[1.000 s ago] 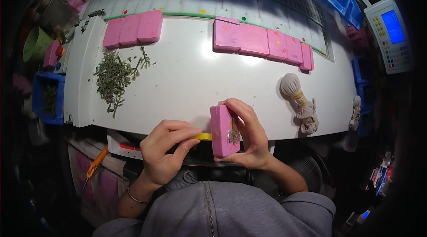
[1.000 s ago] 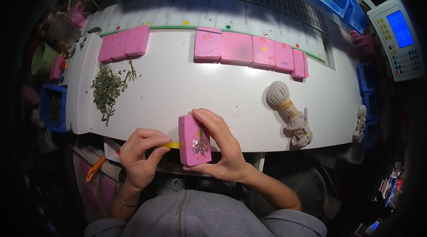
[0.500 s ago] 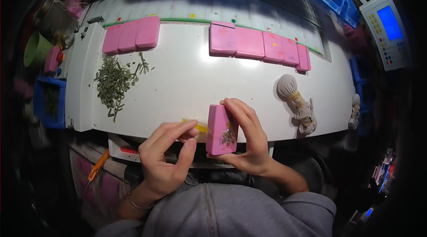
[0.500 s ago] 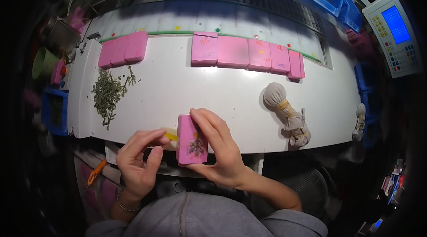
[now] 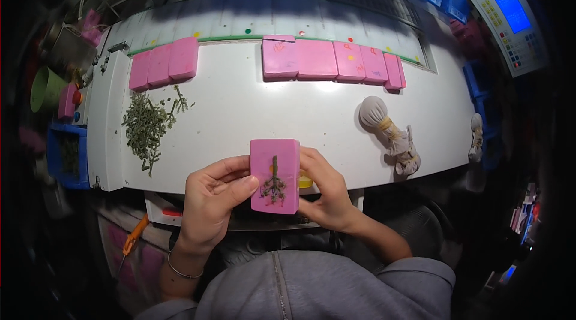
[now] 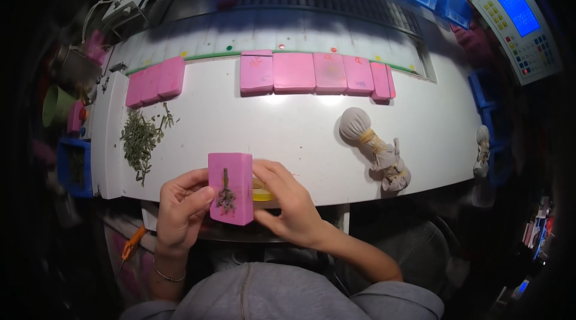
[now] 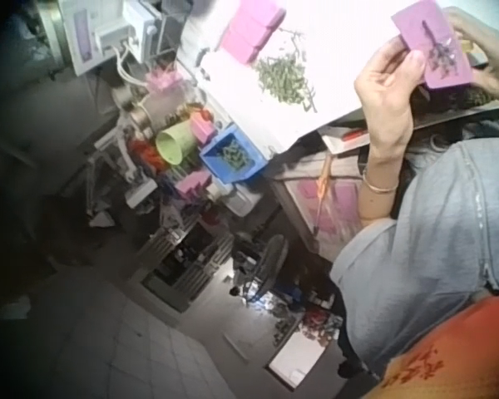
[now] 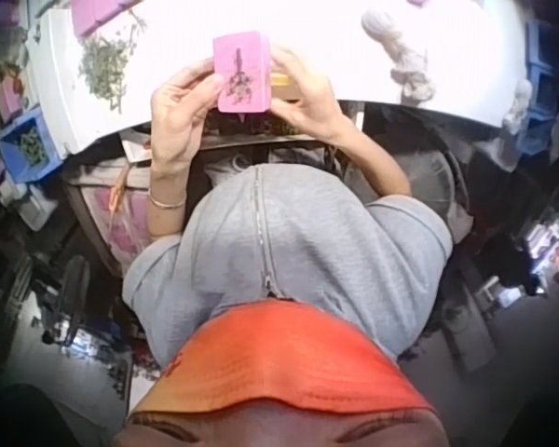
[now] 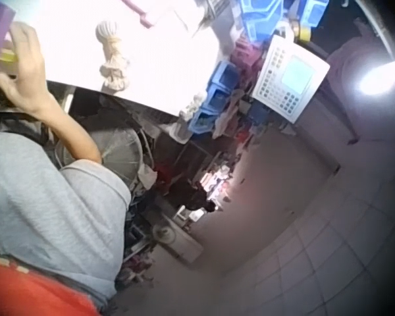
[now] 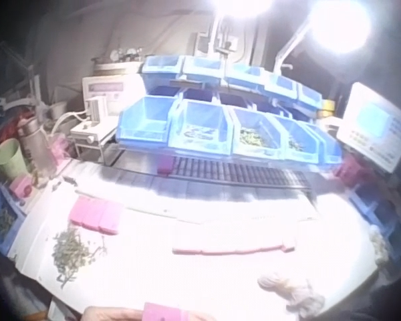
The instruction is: The person assembles small pink rectangular sponges by inserting green plant stems into them. They use a yellow rubber band to secure the stems and a small brush to clean the sponge surfaces. The person handles the sponges one at a time, arranging them on a white table next to blue storage bins.
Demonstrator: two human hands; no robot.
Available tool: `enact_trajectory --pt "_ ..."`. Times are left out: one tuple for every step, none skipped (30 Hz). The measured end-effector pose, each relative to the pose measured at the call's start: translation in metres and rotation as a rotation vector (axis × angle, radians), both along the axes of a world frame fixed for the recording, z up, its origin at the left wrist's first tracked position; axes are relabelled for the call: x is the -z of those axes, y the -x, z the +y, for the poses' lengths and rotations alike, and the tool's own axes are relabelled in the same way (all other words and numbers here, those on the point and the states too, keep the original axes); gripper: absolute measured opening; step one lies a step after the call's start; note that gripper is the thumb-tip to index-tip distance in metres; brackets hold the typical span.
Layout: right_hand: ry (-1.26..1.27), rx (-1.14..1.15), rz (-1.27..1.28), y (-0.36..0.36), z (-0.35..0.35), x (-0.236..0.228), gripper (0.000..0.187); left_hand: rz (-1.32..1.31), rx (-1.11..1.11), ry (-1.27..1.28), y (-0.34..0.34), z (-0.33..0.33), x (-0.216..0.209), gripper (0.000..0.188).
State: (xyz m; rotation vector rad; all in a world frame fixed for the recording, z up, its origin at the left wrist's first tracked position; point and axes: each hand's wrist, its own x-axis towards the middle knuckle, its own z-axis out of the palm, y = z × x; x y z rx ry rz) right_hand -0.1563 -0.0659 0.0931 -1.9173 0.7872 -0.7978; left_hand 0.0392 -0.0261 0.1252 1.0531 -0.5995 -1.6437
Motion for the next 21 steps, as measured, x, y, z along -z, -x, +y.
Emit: enact_trajectory --pt "-0.011 0.019 -0.015 0.002 0.001 0.002 0.057 -0.001 -0.004 0.002 0.000 0.001 0.001 0.030" --pt "-0.022 0.039 -0.029 0.005 0.001 0.003 0.046 -0.001 -0.008 0.004 0.000 0.003 0.002 0.030" --pt "-0.034 0.054 -0.044 0.005 0.002 0.003 0.036 -0.003 -0.017 0.006 -0.001 0.004 0.002 0.030" --pt "0.018 0.130 -0.036 0.003 0.002 -0.002 0.024 -0.037 -0.042 0.016 -0.002 0.004 0.003 0.029" --pt "0.006 0.152 -0.054 0.008 0.000 -0.007 0.024 -0.070 -0.066 0.027 -0.003 0.003 0.003 0.029" --pt "-0.009 0.165 -0.071 0.017 -0.003 -0.011 0.024 -0.104 -0.098 0.034 -0.004 0.005 0.005 0.028" --pt "-0.024 0.178 -0.088 0.021 -0.005 -0.014 0.025 -0.146 -0.101 0.016 -0.004 0.005 0.011 0.028" --pt "0.027 0.195 -0.072 0.021 -0.005 -0.015 0.023 -0.189 -0.103 -0.004 -0.002 0.006 0.020 0.028" --pt "0.089 0.179 -0.041 0.019 -0.005 -0.018 0.024 -0.226 -0.097 -0.023 0.001 0.006 0.028 0.028" --pt "0.150 0.160 -0.010 0.015 -0.006 -0.020 0.024 -0.255 -0.124 -0.009 0.006 0.006 0.033 0.027" --pt "0.210 0.141 0.019 0.010 -0.006 -0.020 0.024 -0.301 -0.137 0.000 0.011 0.006 0.037 0.027" --pt "0.267 0.125 0.065 0.006 -0.007 -0.022 0.025 -0.341 -0.146 0.016 0.017 0.005 0.038 0.027" --pt "0.297 0.114 0.107 0.001 -0.006 -0.023 0.025 -0.382 -0.157 0.032 0.022 0.004 0.041 0.026" --pt "0.326 0.103 0.149 -0.005 -0.005 -0.023 0.025 -0.400 -0.166 0.080 0.028 0.005 0.051 0.026" --pt "0.351 0.091 0.185 -0.011 -0.005 -0.022 0.026 -0.487 -0.135 0.172 0.031 0.005 0.054 0.029" --pt "0.377 0.097 0.230 -0.016 -0.005 -0.022 0.026 -0.521 -0.180 0.183 0.035 0.005 0.051 0.032" --pt "0.418 0.115 0.255 -0.020 -0.005 -0.022 0.026 -0.555 -0.225 0.194 0.037 0.004 0.046 0.035" --pt "0.457 0.135 0.284 -0.024 -0.005 -0.022 0.025 -0.643 -0.195 0.264 0.037 0.004 0.040 0.033" --pt "0.496 0.156 0.313 -0.025 -0.006 -0.022 0.024 -0.729 -0.163 0.334 0.036 0.004 0.033 0.032" --pt "0.469 0.117 0.319 -0.024 -0.006 -0.018 0.028 -0.814 -0.131 0.406 0.036 0.004 0.030 0.032" --pt "0.443 0.074 0.321 -0.023 -0.007 -0.013 0.033 -0.777 -0.120 0.384 0.033 0.005 0.036 0.030"
